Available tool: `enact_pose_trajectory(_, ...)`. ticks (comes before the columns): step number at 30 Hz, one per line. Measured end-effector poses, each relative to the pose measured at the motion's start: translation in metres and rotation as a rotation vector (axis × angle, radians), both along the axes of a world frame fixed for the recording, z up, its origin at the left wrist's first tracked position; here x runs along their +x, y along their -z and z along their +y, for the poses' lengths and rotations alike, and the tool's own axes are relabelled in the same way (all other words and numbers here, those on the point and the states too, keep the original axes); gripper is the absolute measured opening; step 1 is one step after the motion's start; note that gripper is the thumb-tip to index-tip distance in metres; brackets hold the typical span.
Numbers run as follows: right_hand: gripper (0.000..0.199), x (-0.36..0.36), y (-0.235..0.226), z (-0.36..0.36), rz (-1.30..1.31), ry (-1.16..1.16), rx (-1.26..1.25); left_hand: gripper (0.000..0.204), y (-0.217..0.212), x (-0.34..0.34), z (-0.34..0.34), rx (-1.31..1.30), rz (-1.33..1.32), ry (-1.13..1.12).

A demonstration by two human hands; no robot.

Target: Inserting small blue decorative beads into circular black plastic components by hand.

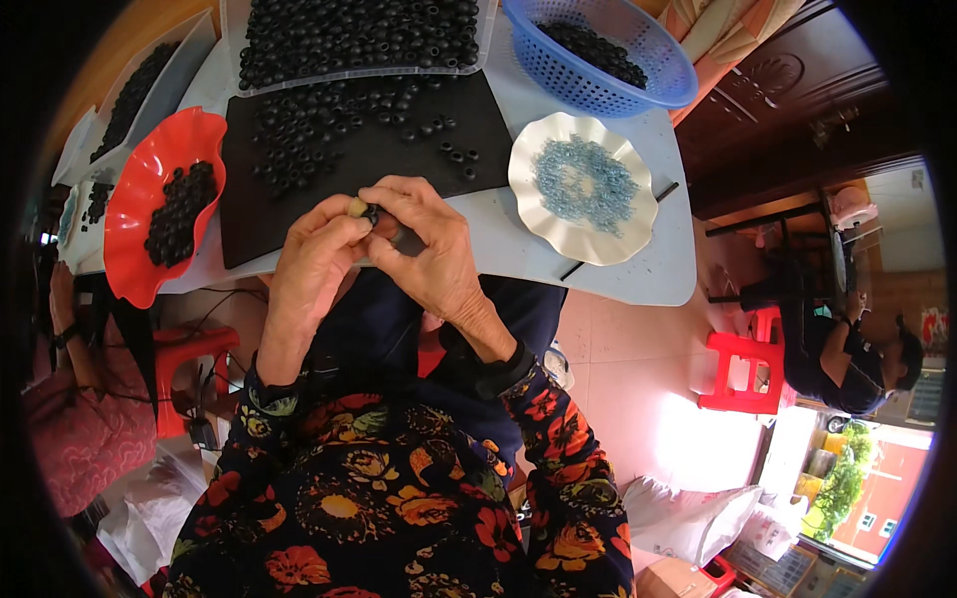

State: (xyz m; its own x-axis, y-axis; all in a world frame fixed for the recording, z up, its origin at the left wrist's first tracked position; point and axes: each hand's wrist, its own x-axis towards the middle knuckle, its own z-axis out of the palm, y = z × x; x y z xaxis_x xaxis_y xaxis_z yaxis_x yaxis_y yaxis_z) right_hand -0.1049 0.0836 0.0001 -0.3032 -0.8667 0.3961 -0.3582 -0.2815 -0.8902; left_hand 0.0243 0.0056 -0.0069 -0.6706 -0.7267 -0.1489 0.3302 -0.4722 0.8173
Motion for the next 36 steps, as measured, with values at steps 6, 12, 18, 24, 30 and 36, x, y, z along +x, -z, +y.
enact_pose_trajectory(6,0.044,0.000,0.014,-0.004,0.125,0.096,-0.079,0.007,-0.003,-0.002,0.000,-0.023,-0.050,0.043)
enact_pose_trajectory(12,0.026,-0.002,0.001,-0.002,0.061,0.007,-0.072,0.009,-0.005,0.001,-0.001,-0.024,-0.049,0.053)
enact_pose_trajectory(18,0.018,-0.007,0.006,-0.002,-0.212,-0.065,0.000,0.012,-0.002,0.000,0.003,-0.190,-0.136,0.080)
enact_pose_trajectory(24,0.018,-0.003,0.002,-0.002,-0.292,-0.055,0.044,0.016,-0.001,-0.002,0.008,-0.320,-0.126,-0.002)
enact_pose_trajectory(30,0.019,-0.005,-0.002,0.000,-0.298,-0.067,0.073,0.018,-0.001,0.000,0.007,-0.294,-0.121,0.025)
enact_pose_trajectory(36,0.019,-0.005,-0.001,0.003,-0.430,-0.081,0.074,0.017,-0.002,0.002,0.005,-0.262,-0.104,0.050)
